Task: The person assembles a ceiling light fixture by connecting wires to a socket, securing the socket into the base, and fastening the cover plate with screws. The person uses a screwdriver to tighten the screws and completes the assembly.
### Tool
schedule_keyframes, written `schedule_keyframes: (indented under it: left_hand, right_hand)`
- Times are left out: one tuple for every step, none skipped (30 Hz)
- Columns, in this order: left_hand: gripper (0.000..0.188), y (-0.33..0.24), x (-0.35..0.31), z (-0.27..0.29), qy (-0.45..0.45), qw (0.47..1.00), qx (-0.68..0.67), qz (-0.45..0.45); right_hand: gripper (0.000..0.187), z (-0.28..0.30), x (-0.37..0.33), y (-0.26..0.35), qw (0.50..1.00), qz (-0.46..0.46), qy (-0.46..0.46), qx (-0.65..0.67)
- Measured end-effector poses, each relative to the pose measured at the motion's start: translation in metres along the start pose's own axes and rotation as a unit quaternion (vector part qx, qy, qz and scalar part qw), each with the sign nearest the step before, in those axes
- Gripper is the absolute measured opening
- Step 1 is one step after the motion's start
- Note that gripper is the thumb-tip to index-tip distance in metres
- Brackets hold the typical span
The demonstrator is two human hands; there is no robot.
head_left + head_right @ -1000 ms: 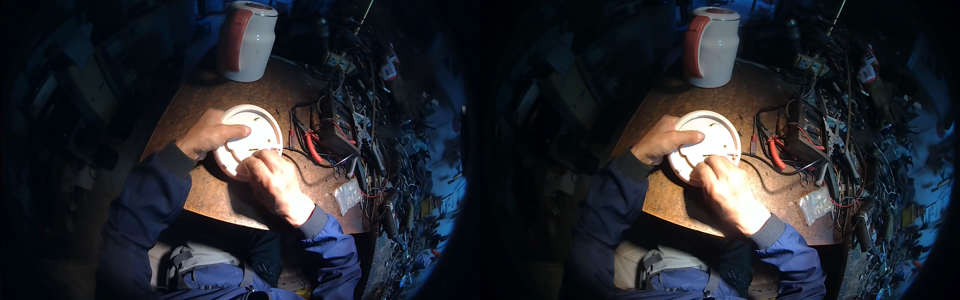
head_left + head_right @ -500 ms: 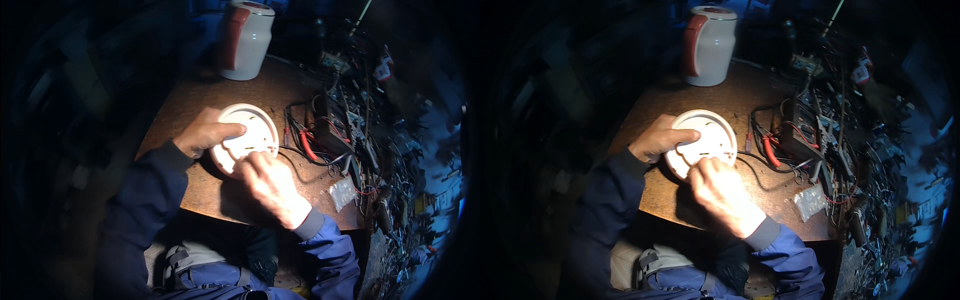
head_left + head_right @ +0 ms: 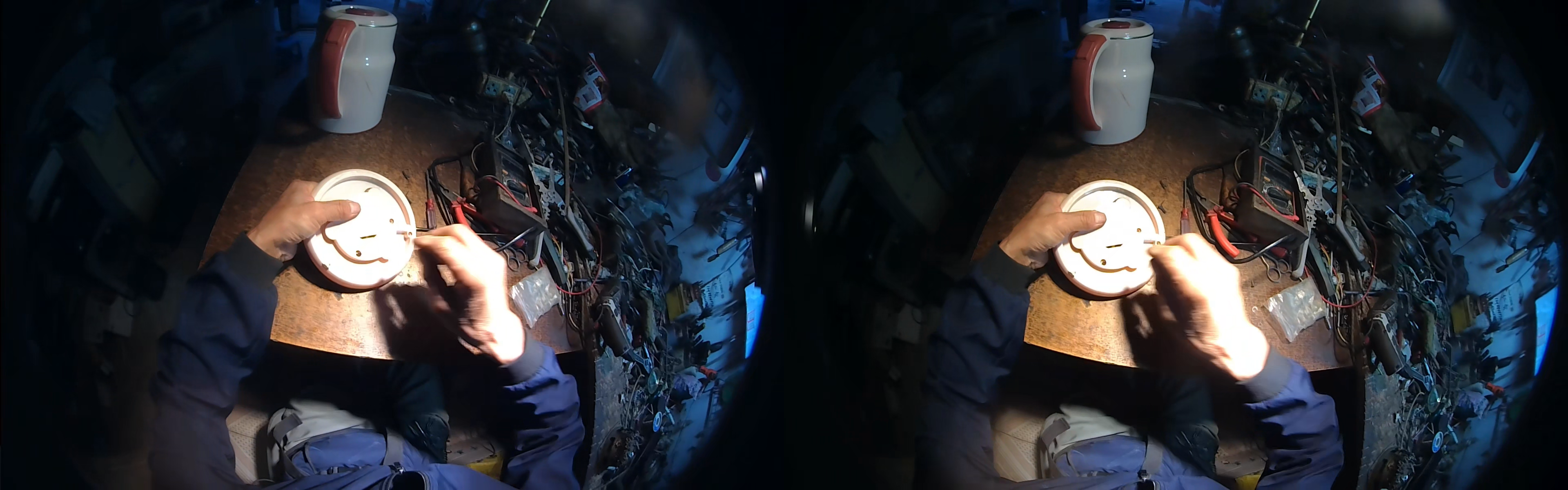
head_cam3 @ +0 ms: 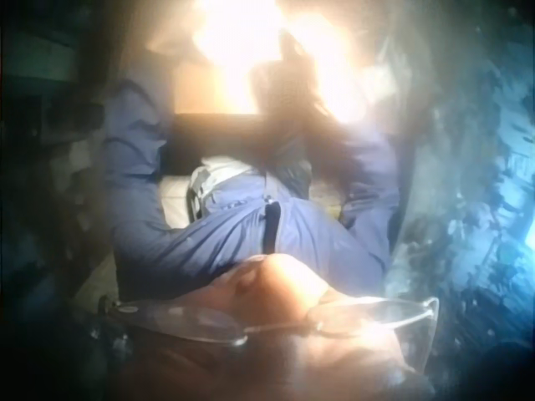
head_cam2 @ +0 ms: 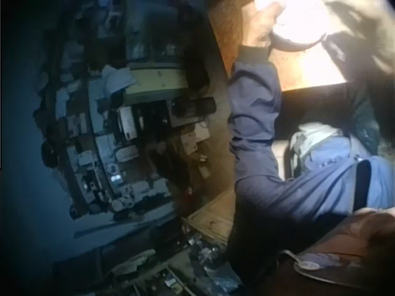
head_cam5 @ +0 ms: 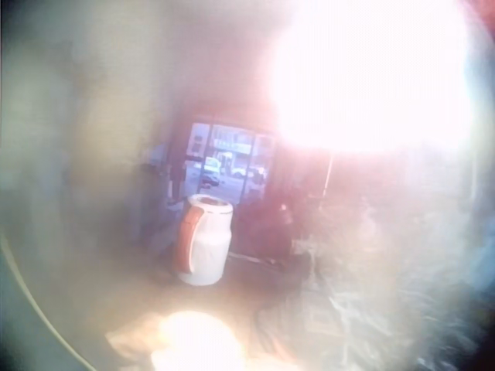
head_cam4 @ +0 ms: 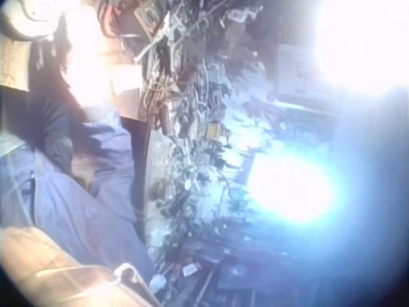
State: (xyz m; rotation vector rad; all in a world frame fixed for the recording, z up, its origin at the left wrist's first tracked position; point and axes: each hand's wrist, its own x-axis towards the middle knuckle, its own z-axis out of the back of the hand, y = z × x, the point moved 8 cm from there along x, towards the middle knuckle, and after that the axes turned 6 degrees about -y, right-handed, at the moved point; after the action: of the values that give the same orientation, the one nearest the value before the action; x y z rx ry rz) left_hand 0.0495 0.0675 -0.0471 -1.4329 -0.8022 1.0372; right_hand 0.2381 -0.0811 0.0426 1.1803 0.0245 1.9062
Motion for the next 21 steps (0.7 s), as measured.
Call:
schedule_keyframes:
  left_hand:
    - [0.042,-0.003,-0.002,-0.004,0.005,1.0,-0.003,0.005]
    - [0.042,-0.006,-0.003,-0.007,0.008,1.0,0.006,-0.004]
    - [0.042,-0.007,-0.002,-0.008,0.008,1.0,0.009,-0.002]
    - [0.042,-0.005,-0.001,-0.009,0.009,1.0,0.013,-0.001]
    - [0.042,-0.005,0.0,-0.008,0.011,1.0,0.016,0.001]
    - [0.042,-0.005,-0.002,-0.008,0.006,1.0,0.014,0.003]
    - [0.043,-0.009,-0.005,-0.008,0.011,1.0,0.009,0.003]
    - [0.044,-0.008,-0.006,-0.008,0.005,1.0,0.008,0.007]
    - [0.045,-0.008,-0.006,-0.007,-0.001,1.0,0.011,0.011]
    - [0.046,-0.008,-0.005,-0.007,0.004,1.0,0.011,0.006]
    - [0.046,-0.009,-0.006,-0.008,0.001,1.0,0.012,0.005]
    - [0.046,-0.011,-0.007,-0.009,-0.002,1.0,0.014,0.006]
    - [0.046,-0.012,-0.008,-0.009,-0.005,1.0,0.015,0.006]
    - [0.047,-0.01,-0.006,-0.01,-0.005,1.0,0.013,0.011]
    - [0.048,-0.01,-0.007,-0.009,-0.001,1.0,0.011,0.011]
    - [0.048,-0.011,-0.007,-0.008,0.002,1.0,0.008,0.011]
    - [0.049,-0.011,-0.008,-0.008,0.005,1.0,0.005,0.012]
    - [0.05,-0.011,-0.008,-0.006,0.004,1.0,0.008,0.012]
    - [0.051,-0.01,-0.008,-0.005,0.004,1.0,0.007,0.011]
    - [0.051,-0.009,-0.007,-0.005,0.003,1.0,0.007,0.01]
    - [0.051,-0.008,-0.008,-0.002,-0.001,1.0,0.005,0.009]
  right_hand:
    - [0.029,0.014,-0.007,-0.01,0.999,-0.011,-0.018,-0.026]
    - [0.023,0.028,-0.015,-0.02,0.998,-0.023,-0.036,-0.05]
    - [0.018,0.043,-0.023,-0.03,0.995,-0.054,-0.027,-0.074]
    - [0.017,0.057,-0.031,-0.039,0.99,-0.09,-0.023,-0.102]
    - [0.016,0.069,-0.04,-0.046,0.983,-0.126,-0.02,-0.13]
    - [0.014,0.08,-0.048,-0.053,0.974,-0.154,-0.013,-0.164]
    - [0.012,0.088,-0.056,-0.064,0.968,-0.17,-0.006,-0.187]
    - [0.012,0.096,-0.063,-0.069,0.963,-0.177,-0.002,-0.203]
    - [0.011,0.101,-0.069,-0.073,0.958,-0.185,-0.002,-0.217]
    - [0.014,0.105,-0.075,-0.075,0.953,-0.178,0.001,-0.244]
    - [0.015,0.106,-0.078,-0.077,0.955,-0.187,0.005,-0.232]
    - [0.016,0.106,-0.08,-0.079,0.955,-0.196,0.009,-0.22]
    - [0.017,0.104,-0.082,-0.081,0.956,-0.206,0.013,-0.208]
    - [0.018,0.101,-0.086,-0.085,0.954,-0.204,0.026,-0.218]
    - [0.016,0.094,-0.086,-0.087,0.962,-0.19,0.029,-0.196]
    - [0.016,0.088,-0.086,-0.089,0.963,-0.185,0.034,-0.191]
    - [0.015,0.083,-0.084,-0.09,0.965,-0.178,0.041,-0.187]
    - [0.011,0.077,-0.081,-0.091,0.966,-0.177,0.044,-0.181]
    - [0.009,0.074,-0.079,-0.092,0.965,-0.179,0.058,-0.183]
    - [0.008,0.071,-0.076,-0.092,0.964,-0.18,0.074,-0.184]
    - [0.007,0.067,-0.073,-0.093,0.962,-0.178,0.091,-0.184]
